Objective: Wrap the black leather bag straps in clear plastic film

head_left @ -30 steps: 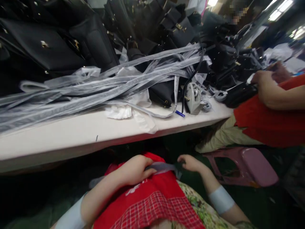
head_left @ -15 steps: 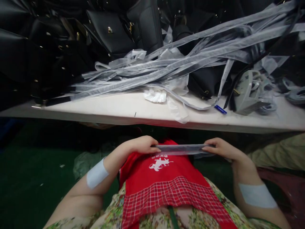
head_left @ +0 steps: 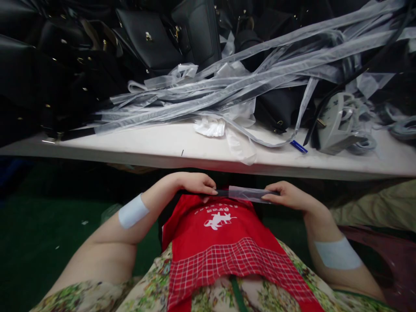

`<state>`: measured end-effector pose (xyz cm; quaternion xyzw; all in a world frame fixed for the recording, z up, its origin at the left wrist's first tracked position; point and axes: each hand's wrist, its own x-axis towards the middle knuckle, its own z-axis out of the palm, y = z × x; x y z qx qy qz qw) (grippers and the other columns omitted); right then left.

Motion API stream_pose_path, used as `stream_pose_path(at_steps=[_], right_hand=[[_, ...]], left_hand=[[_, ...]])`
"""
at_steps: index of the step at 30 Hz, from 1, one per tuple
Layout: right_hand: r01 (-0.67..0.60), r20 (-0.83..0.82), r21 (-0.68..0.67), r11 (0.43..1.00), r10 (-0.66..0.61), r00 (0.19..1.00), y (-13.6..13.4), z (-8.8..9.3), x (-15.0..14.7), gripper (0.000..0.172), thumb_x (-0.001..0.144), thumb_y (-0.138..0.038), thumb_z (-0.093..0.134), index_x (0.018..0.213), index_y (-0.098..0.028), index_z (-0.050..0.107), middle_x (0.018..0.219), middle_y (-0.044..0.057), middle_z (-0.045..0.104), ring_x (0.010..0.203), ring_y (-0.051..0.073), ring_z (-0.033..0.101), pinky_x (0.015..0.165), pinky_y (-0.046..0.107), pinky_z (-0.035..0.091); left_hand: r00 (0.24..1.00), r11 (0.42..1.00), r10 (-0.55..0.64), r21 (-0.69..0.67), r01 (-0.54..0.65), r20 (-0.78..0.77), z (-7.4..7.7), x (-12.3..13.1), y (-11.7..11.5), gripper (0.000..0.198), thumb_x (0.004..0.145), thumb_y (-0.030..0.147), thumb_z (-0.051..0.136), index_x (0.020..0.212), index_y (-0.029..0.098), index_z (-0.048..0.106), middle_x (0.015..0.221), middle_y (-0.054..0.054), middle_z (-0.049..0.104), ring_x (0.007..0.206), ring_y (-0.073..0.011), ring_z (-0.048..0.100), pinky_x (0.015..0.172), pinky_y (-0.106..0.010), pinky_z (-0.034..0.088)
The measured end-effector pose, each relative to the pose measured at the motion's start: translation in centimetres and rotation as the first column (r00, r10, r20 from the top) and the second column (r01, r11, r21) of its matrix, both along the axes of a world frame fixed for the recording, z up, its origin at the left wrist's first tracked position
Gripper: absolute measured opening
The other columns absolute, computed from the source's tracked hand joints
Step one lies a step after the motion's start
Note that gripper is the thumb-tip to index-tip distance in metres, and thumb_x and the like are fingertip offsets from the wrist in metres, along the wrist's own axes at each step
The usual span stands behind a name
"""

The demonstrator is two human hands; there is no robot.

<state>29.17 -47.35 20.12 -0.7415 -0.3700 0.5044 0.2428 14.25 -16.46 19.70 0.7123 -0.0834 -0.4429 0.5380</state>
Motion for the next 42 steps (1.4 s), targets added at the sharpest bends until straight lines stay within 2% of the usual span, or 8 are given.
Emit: stream_pose_path(at_steps=[4,13,18,23,27,32,38,42], right_hand=[[0.048,0.013,-0.064,0.997,-0.047,0.999,-2.7,-0.4,1.9,0.047,0.082,-0.059,0.059,0.079,-0.013,0.069,0.065,0.001,0.057,0.062,0.013,0.048,0.057,0.023,0.034],[0.094,-0.164,0.034,0.995,-0.088,0.983,-1.2,-1.3,0.0,0.049,0.088,-0.059,0.049,0.071,-0.014,0.06,0.061,-0.001,0.05,0.057,0.011,0.044,0.054,0.023,0.035],[0.068,-0.034,0.121,0.99,-0.064,0.997,-0.3,-2.0,-0.8,0.049,0.091,-0.055,0.045,0.069,-0.013,0.059,0.063,-0.001,0.048,0.06,0.01,0.041,0.057,0.022,0.033],[0.013,0.191,0.062,0.998,-0.024,0.981,-0.5,-1.9,-0.7,0.049,0.092,-0.051,0.044,0.069,-0.013,0.065,0.06,0.0,0.052,0.057,0.011,0.043,0.055,0.023,0.03],[0.021,0.119,0.069,0.997,-0.029,0.992,-0.7,-1.6,-1.1,0.046,0.092,-0.049,0.047,0.076,-0.012,0.069,0.068,0.002,0.06,0.063,0.013,0.051,0.06,0.023,0.036],[-0.05,-0.04,0.149,0.988,0.057,0.998,0.4,-2.5,-3.7,0.048,0.093,-0.052,0.046,0.079,-0.012,0.07,0.064,0.001,0.058,0.058,0.011,0.047,0.056,0.022,0.034],[-0.037,0.038,0.382,0.924,0.025,0.999,2.5,-3.4,-6.0,0.045,0.098,-0.043,0.04,0.085,-0.013,0.07,0.079,0.005,0.064,0.072,0.014,0.057,0.069,0.023,0.04],[-0.026,-0.003,0.437,0.899,0.03,1.0,3.6,-3.4,-5.7,0.044,0.097,-0.044,0.042,0.086,-0.013,0.07,0.079,0.005,0.063,0.073,0.013,0.056,0.07,0.023,0.041]], left_hand=[[0.985,0.997,0.033,-0.067,-0.045,-0.168,-0.6,-1.5,2.9,0.05,0.083,0.064,0.053,0.073,0.016,0.06,0.055,0.002,0.056,0.052,-0.0111,0.05,0.055,-0.022,0.042],[0.982,0.993,0.089,-0.058,-0.1,-0.164,0.1,-1.8,1.6,0.049,0.084,0.064,0.052,0.085,0.015,0.061,0.056,0.005,0.043,0.047,-0.0086,0.035,0.044,-0.02,0.029],[0.994,0.996,0.092,0.026,-0.09,-0.054,0.6,-1.7,0.5,0.04,0.085,0.053,0.054,0.098,0.015,0.059,0.064,0.004,0.047,0.051,-0.009,0.038,0.045,-0.019,0.029],[0.994,0.976,0.06,0.204,-0.078,0.096,2.0,-1.6,-0.1,0.031,0.086,0.039,0.05,0.099,0.014,0.064,0.073,0.0,0.059,0.061,-0.0119,0.049,0.055,-0.02,0.038],[0.985,0.949,0.023,0.306,-0.076,0.173,3.0,-1.8,-0.3,0.028,0.084,0.033,0.049,0.097,0.015,0.067,0.089,-0.003,0.068,0.077,-0.016,0.058,0.068,-0.022,0.043],[0.997,0.943,0.026,0.329,-0.048,0.071,4.4,-2.7,-1.6,0.025,0.086,0.036,0.048,0.089,0.017,0.063,0.076,-0.002,0.066,0.068,-0.0158,0.058,0.062,-0.024,0.042],[0.987,0.964,0.128,0.244,-0.101,-0.1,6.7,-3.6,-2.1,0.03,0.088,0.046,0.049,0.094,0.018,0.058,0.066,0.002,0.058,0.059,-0.0132,0.052,0.054,-0.022,0.039],[0.958,0.985,0.168,0.073,-0.155,-0.23,7.8,-3.5,-1.8,0.036,0.088,0.051,0.054,0.098,0.017,0.055,0.063,0.005,0.051,0.052,-0.009,0.043,0.047,-0.02,0.033]])
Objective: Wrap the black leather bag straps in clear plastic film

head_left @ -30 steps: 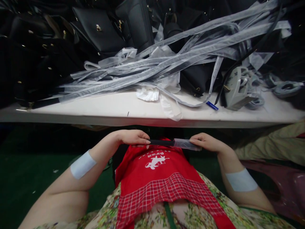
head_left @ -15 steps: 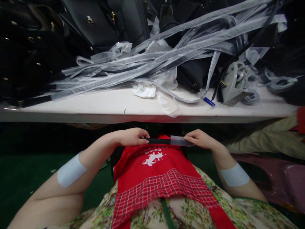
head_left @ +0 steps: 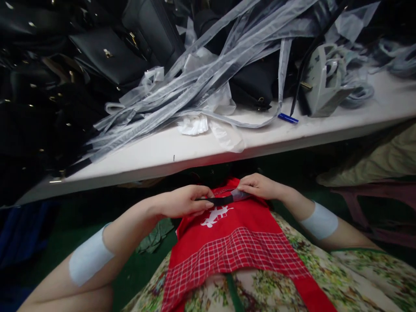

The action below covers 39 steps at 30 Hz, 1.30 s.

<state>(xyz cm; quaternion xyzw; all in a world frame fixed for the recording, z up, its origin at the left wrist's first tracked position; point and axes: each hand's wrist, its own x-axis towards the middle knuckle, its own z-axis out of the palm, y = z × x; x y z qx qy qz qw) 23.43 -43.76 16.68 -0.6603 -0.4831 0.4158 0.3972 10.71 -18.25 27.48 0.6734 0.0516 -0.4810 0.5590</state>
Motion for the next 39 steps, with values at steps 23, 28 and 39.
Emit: stream_pose_path(at_steps=[23,28,39], right_hand=[[0.336,-0.083,0.522,0.784,-0.346,0.935,5.6,14.9,6.9,0.049,0.089,-0.056,0.054,0.069,-0.012,0.061,0.061,-0.001,0.048,0.057,0.008,0.04,0.051,0.021,0.029],[0.226,-0.337,0.389,0.893,-0.091,0.937,3.7,15.5,7.3,0.059,0.088,-0.066,0.048,0.084,-0.01,0.066,0.054,-0.001,0.055,0.042,0.007,0.043,0.04,0.018,0.031],[0.293,-0.292,0.45,0.843,-0.171,0.941,4.1,14.5,4.5,0.062,0.086,-0.069,0.048,0.069,-0.011,0.062,0.057,0.002,0.059,0.049,0.007,0.053,0.047,0.017,0.04]], left_hand=[[0.989,0.802,-0.129,0.594,0.058,0.077,24.8,9.3,-1.5,0.041,0.073,0.06,0.068,0.078,0.019,0.061,0.041,0.005,0.05,0.034,-0.0095,0.043,0.034,-0.019,0.036],[0.974,0.856,-0.087,0.516,-0.034,0.209,26.2,8.9,-0.5,0.042,0.076,0.061,0.065,0.08,0.02,0.059,0.042,0.006,0.049,0.032,-0.0078,0.038,0.032,-0.017,0.03],[0.976,0.882,-0.159,0.466,0.073,0.148,20.4,8.6,-1.6,0.043,0.076,0.061,0.06,0.082,0.019,0.058,0.04,0.007,0.048,0.029,-0.0081,0.035,0.03,-0.017,0.03]])
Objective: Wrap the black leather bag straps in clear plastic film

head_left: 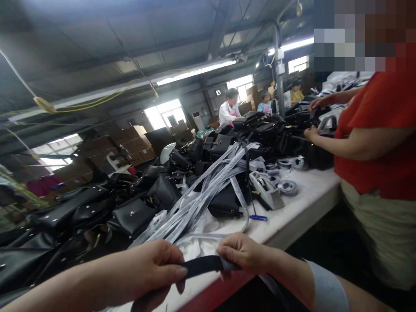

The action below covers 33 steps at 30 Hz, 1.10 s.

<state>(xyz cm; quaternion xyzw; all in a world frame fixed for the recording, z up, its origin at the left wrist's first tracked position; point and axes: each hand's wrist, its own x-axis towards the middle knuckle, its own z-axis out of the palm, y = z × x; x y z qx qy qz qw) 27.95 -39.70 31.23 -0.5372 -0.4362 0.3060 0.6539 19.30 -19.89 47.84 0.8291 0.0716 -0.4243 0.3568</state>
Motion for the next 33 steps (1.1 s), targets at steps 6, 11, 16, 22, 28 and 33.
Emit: stream_pose_path(at_steps=[6,11,16,22,28,33], right_hand=[[0.124,0.052,0.049,0.991,-0.127,0.991,0.4,1.6,0.9,0.061,0.086,-0.069,0.048,0.064,-0.013,0.06,0.053,0.001,0.057,0.044,0.007,0.05,0.043,0.017,0.04],[0.205,0.163,0.061,0.977,-0.213,0.963,1.4,4.6,1.3,0.057,0.089,-0.064,0.047,0.066,-0.014,0.06,0.057,0.001,0.06,0.042,0.007,0.052,0.038,0.015,0.038],[0.133,0.212,0.093,0.987,-0.15,0.966,2.9,8.8,2.1,0.053,0.089,-0.063,0.048,0.074,-0.014,0.063,0.063,0.002,0.065,0.047,0.009,0.058,0.043,0.017,0.046],[0.202,0.273,0.08,0.976,-0.216,0.937,2.5,9.1,4.4,0.053,0.091,-0.061,0.047,0.068,-0.015,0.057,0.052,-0.002,0.058,0.037,0.006,0.049,0.035,0.015,0.036],[0.246,0.365,0.008,0.969,-0.232,0.902,1.8,7.5,4.4,0.053,0.092,-0.06,0.046,0.067,-0.015,0.055,0.055,0.0,0.058,0.045,0.008,0.054,0.042,0.017,0.042],[0.22,0.474,-0.031,0.975,-0.179,0.862,2.8,8.2,3.0,0.053,0.095,-0.056,0.043,0.066,-0.014,0.057,0.057,0.0,0.058,0.048,0.009,0.054,0.046,0.017,0.038]], left_hand=[[0.997,0.974,0.008,0.224,-0.026,0.08,0.7,0.9,-0.2,0.023,0.078,0.042,0.057,0.076,0.019,0.057,0.034,0.008,0.041,0.025,-0.0076,0.029,0.026,-0.016,0.025],[0.987,0.955,-0.054,0.298,0.006,0.154,2.9,2.3,-1.6,0.019,0.078,0.035,0.056,0.069,0.018,0.059,0.034,0.006,0.042,0.026,-0.0081,0.031,0.026,-0.016,0.025],[0.96,0.983,-0.075,0.18,0.026,0.271,4.2,3.7,-3.2,0.028,0.077,0.044,0.064,0.069,0.018,0.058,0.036,0.006,0.044,0.029,-0.0083,0.035,0.03,-0.018,0.027],[0.98,0.997,0.023,-0.078,-0.008,0.196,5.1,3.9,-0.8,0.041,0.082,0.054,0.061,0.081,0.014,0.064,0.052,0.001,0.059,0.042,-0.0099,0.049,0.042,-0.021,0.039],[0.997,0.987,0.043,-0.16,-0.032,0.066,3.6,3.3,2.0,0.037,0.084,0.051,0.063,0.089,0.014,0.065,0.057,0.0,0.065,0.046,-0.0116,0.057,0.046,-0.023,0.044],[0.999,0.973,0.024,-0.23,-0.016,0.033,2.1,3.3,1.6,0.036,0.084,0.049,0.065,0.079,0.014,0.063,0.063,-0.001,0.069,0.053,-0.0115,0.062,0.053,-0.024,0.049]])
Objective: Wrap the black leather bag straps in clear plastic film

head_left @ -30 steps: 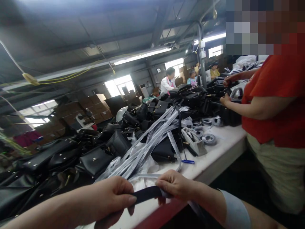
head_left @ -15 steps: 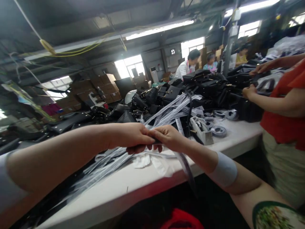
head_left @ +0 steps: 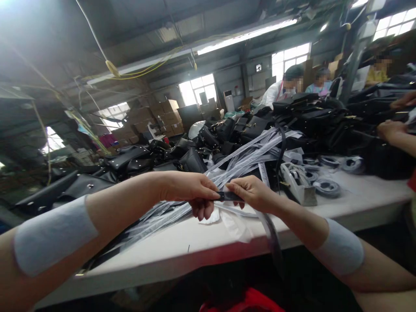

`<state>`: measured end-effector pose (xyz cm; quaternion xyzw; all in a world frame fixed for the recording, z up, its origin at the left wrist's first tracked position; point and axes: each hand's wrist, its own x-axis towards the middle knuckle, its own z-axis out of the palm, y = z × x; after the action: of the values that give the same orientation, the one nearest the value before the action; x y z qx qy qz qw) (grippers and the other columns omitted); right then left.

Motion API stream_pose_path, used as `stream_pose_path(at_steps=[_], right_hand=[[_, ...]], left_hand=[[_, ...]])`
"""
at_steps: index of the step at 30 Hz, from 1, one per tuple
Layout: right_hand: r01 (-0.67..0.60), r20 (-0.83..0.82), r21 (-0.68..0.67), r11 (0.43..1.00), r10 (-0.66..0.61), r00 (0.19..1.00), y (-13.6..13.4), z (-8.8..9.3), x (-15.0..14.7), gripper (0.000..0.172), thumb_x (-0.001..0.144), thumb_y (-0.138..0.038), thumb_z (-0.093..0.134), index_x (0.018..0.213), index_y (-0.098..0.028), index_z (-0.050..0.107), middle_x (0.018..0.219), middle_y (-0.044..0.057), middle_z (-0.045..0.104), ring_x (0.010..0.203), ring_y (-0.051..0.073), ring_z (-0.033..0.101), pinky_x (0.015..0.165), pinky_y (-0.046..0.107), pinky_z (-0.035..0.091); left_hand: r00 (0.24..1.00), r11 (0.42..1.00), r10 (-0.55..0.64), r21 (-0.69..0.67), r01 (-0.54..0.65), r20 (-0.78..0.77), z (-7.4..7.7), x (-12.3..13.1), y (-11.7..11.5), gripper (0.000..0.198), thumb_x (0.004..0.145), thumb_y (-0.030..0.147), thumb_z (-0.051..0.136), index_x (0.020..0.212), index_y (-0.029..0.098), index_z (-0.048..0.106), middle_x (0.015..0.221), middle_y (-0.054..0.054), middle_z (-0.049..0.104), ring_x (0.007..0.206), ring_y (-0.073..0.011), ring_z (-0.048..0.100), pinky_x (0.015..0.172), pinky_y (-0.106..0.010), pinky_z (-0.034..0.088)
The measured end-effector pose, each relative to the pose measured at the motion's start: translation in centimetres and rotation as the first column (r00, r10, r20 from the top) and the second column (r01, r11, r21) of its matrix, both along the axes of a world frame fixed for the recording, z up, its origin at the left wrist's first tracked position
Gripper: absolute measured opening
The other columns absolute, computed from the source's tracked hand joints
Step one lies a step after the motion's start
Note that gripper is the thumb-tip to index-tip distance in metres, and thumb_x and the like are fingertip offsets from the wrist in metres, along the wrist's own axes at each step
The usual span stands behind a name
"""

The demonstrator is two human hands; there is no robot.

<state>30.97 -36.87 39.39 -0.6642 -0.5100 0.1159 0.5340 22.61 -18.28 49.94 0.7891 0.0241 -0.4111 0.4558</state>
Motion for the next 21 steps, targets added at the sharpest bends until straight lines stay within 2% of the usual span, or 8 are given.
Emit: stream_pose_path(at_steps=[5,9,11,14,16,18,19,21], right_hand=[[-0.038,0.156,-0.081,0.996,0.05,0.987,1.3,0.3,-0.5,0.052,0.098,-0.052,0.036,0.072,-0.014,0.059,0.057,-0.001,0.057,0.049,0.008,0.052,0.05,0.018,0.032],[-0.016,0.446,-0.147,0.989,0.081,0.891,2.3,0.6,-0.6,0.052,0.1,-0.047,0.034,0.075,-0.014,0.067,0.062,0.001,0.059,0.056,0.009,0.049,0.055,0.021,0.027],[-0.006,0.499,-0.199,0.98,0.107,0.86,2.8,0.6,-0.6,0.046,0.098,-0.044,0.04,0.079,-0.015,0.069,0.065,0.001,0.061,0.059,0.01,0.049,0.056,0.022,0.026],[-0.064,0.318,-0.303,0.951,0.164,0.934,3.0,-0.2,-0.2,0.044,0.096,-0.044,0.043,0.078,-0.012,0.069,0.06,0.0,0.055,0.055,0.009,0.045,0.053,0.021,0.027],[-0.224,0.05,-0.336,0.915,0.255,0.966,2.7,-1.1,0.4,0.051,0.098,-0.046,0.035,0.08,-0.01,0.067,0.06,0.0,0.054,0.052,0.009,0.045,0.051,0.021,0.03],[-0.409,-0.157,-0.289,0.866,0.378,0.912,2.0,-2.2,1.0,0.047,0.098,-0.047,0.038,0.088,-0.01,0.064,0.066,0.0,0.056,0.055,0.009,0.048,0.052,0.02,0.035],[-0.47,-0.193,-0.254,0.845,0.432,0.881,1.5,-2.7,1.3,0.039,0.095,-0.045,0.046,0.091,-0.01,0.063,0.07,0.0,0.058,0.059,0.009,0.05,0.054,0.02,0.037],[-0.493,-0.134,-0.205,0.846,0.474,0.87,0.7,-3.5,1.6,0.026,0.088,-0.036,0.063,0.093,-0.01,0.062,0.078,0.001,0.06,0.066,0.009,0.053,0.058,0.019,0.04]], left_hand=[[0.999,0.997,-0.025,-0.069,0.023,-0.03,-1.3,-0.1,-0.3,0.037,0.085,0.047,0.063,0.073,0.012,0.064,0.067,-0.003,0.071,0.06,-0.0134,0.066,0.06,-0.027,0.052],[0.995,0.994,0.005,-0.112,-0.016,-0.096,-3.0,0.2,0.1,0.03,0.081,0.044,0.068,0.083,0.014,0.064,0.071,-0.004,0.072,0.063,-0.0168,0.068,0.06,-0.029,0.052],[0.992,0.993,0.043,-0.107,-0.056,-0.115,-3.6,0.2,0.2,0.031,0.079,0.044,0.07,0.081,0.013,0.064,0.066,-0.003,0.069,0.057,-0.015,0.064,0.056,-0.027,0.05],[0.995,0.994,0.082,-0.063,-0.086,-0.053,-4.1,-0.4,0.0,0.031,0.079,0.043,0.07,0.071,0.014,0.062,0.052,0.002,0.057,0.043,-0.009,0.048,0.045,-0.021,0.038],[0.998,0.998,0.051,-0.019,-0.052,-0.023,-4.4,-1.0,-0.1,0.029,0.083,0.042,0.065,0.075,0.014,0.066,0.046,0.004,0.051,0.039,-0.0074,0.039,0.042,-0.02,0.03],[0.999,1.0,0.017,0.025,-0.016,-0.039,-4.9,-1.5,0.3,0.03,0.086,0.042,0.06,0.084,0.014,0.07,0.044,0.004,0.049,0.038,-0.0071,0.036,0.042,-0.019,0.029],[0.998,0.999,0.017,0.04,-0.015,-0.052,-5.3,-1.6,0.6,0.03,0.086,0.042,0.059,0.085,0.014,0.071,0.044,0.005,0.048,0.038,-0.0069,0.035,0.043,-0.018,0.03],[0.996,0.999,0.044,0.035,-0.041,-0.081,-6.5,-1.6,1.3,0.032,0.084,0.044,0.06,0.089,0.015,0.072,0.048,0.003,0.054,0.041,-0.0077,0.042,0.045,-0.017,0.035]])
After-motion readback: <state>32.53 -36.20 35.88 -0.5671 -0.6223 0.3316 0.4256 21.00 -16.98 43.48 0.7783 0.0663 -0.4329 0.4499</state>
